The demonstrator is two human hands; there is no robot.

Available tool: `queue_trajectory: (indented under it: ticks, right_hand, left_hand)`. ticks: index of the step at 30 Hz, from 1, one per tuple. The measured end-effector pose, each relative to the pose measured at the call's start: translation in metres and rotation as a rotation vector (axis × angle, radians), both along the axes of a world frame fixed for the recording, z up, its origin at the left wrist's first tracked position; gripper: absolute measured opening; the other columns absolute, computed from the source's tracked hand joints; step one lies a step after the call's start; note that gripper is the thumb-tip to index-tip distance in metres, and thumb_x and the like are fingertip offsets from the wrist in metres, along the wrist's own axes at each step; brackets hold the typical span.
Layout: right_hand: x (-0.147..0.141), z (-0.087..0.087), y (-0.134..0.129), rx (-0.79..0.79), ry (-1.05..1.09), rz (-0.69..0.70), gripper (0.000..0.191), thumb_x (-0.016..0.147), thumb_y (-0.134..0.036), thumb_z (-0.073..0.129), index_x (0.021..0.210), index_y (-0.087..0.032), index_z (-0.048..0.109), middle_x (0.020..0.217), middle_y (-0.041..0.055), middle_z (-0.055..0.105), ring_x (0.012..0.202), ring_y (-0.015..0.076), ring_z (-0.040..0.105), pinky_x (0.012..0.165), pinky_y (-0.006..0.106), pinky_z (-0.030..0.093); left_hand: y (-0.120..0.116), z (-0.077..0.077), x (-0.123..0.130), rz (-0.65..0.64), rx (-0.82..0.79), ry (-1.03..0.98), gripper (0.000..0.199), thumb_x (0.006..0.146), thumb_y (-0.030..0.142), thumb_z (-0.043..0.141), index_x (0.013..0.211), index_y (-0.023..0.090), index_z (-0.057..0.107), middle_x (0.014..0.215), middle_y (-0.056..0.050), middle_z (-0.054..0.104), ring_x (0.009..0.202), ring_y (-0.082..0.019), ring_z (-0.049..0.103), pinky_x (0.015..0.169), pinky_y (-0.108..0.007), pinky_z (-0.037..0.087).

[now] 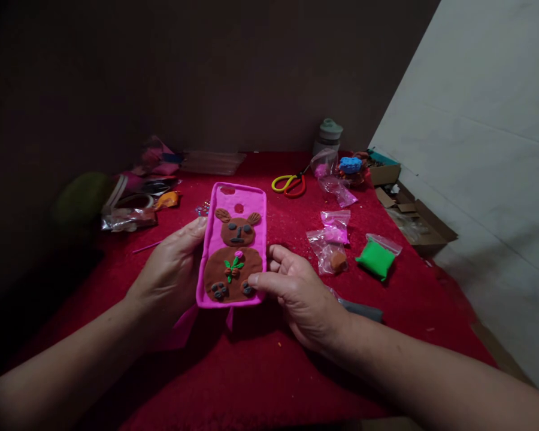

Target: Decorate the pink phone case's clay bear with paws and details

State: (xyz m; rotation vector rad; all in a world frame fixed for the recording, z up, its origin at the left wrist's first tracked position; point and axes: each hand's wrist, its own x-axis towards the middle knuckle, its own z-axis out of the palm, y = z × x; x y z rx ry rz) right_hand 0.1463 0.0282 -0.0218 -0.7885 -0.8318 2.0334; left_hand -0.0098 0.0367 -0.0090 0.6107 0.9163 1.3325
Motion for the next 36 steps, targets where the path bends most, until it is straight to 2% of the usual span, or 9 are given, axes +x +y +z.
queue_trajectory:
  ticks: [6,19,22,26,31,36]
  right_hand:
    - [-0.0026,-0.0009,0.0008,0.03,-0.003,0.025,0.033,0.069,-0.009,0.072,0.097,-0.016,0.057,0.092,0.0045,0.07,0.078,0.0136,0.066,0.074,0.026,0.052]
    - [-0.0014,0.0009,0.0,0.022,-0.009,0.031,0.033,0.069,-0.011,0.073,0.097,-0.017,0.056,0.094,0.0045,0.07,0.081,0.015,0.067,0.078,0.028,0.054]
    - [-0.0025,0.0001,0.0004,0.045,-0.016,0.03,0.038,0.068,-0.01,0.074,0.101,-0.017,0.055,0.091,0.0034,0.07,0.079,0.013,0.067,0.077,0.026,0.054]
    - [-0.0047,-0.0003,0.0001,0.028,-0.031,0.021,0.046,0.067,-0.009,0.073,0.107,-0.017,0.053,0.095,0.0051,0.071,0.08,0.0151,0.069,0.08,0.03,0.056]
    - [-0.006,-0.0007,0.0,0.036,-0.032,0.006,0.041,0.068,-0.008,0.071,0.103,-0.018,0.053,0.102,0.0058,0.071,0.086,0.0186,0.07,0.082,0.034,0.056]
    - [-0.0019,0.001,-0.0001,0.025,0.013,0.012,0.031,0.071,-0.01,0.07,0.098,-0.018,0.056,0.097,0.005,0.071,0.088,0.0184,0.069,0.083,0.032,0.054]
  left_hand:
    - [0.0009,0.0,0.0002,-0.01,0.01,0.016,0.024,0.093,0.024,0.048,0.105,0.015,0.067,0.099,-0.012,0.074,0.08,-0.025,0.073,0.074,-0.041,0.06]
    - [-0.0016,0.0021,0.0021,-0.002,0.018,-0.012,0.018,0.089,0.02,0.054,0.1,0.016,0.068,0.102,-0.012,0.074,0.082,-0.026,0.073,0.079,-0.045,0.06]
    - [0.0003,0.0005,0.002,-0.001,0.017,-0.025,0.018,0.089,0.02,0.053,0.098,0.016,0.068,0.1,-0.011,0.074,0.082,-0.025,0.073,0.079,-0.043,0.06]
    - [0.0021,-0.0002,0.0024,-0.015,0.022,-0.069,0.019,0.09,0.018,0.052,0.101,0.016,0.067,0.098,-0.011,0.075,0.081,-0.024,0.073,0.079,-0.041,0.059]
    - [0.0002,0.0019,0.0036,-0.002,0.022,-0.07,0.019,0.091,0.016,0.049,0.098,0.015,0.067,0.096,-0.009,0.075,0.083,-0.023,0.072,0.079,-0.04,0.059]
    - [-0.0007,0.0029,0.0029,-0.011,0.01,-0.051,0.02,0.091,0.018,0.05,0.1,0.017,0.067,0.101,-0.01,0.074,0.082,-0.024,0.073,0.079,-0.041,0.059]
